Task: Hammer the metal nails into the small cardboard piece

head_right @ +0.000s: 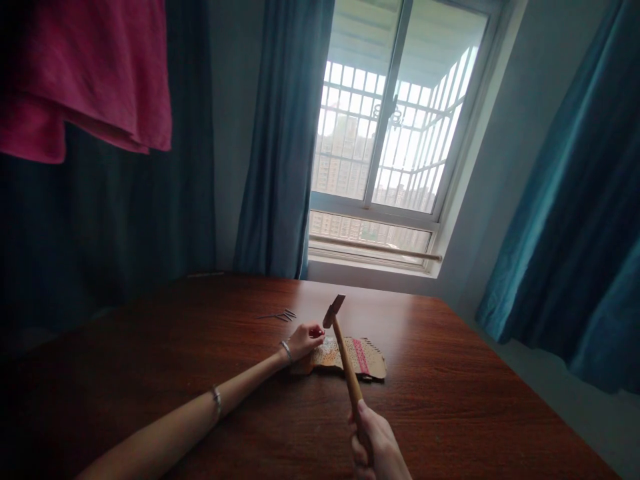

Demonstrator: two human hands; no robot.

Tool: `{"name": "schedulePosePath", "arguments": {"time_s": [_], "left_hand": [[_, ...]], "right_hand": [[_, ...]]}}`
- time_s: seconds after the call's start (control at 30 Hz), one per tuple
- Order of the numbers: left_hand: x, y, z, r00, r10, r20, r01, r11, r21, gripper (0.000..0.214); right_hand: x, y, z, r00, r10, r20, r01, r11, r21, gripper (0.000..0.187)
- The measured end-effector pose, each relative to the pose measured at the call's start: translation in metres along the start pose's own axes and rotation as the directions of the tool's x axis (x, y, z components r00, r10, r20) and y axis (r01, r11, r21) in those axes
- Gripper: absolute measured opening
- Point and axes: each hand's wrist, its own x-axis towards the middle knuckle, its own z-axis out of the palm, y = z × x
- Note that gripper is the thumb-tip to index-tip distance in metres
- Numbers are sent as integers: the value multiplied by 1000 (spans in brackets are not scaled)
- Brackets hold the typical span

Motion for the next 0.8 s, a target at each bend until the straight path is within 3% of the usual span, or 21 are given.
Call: {"name": "schedulePosePath", "arguments": {"time_s": [0.8], "left_hand": [[1, -10, 3, 999, 40, -2, -40, 996, 73, 12]], "right_hand": [[-6, -6, 5, 999, -5, -47, 4, 999, -36, 55]]}}
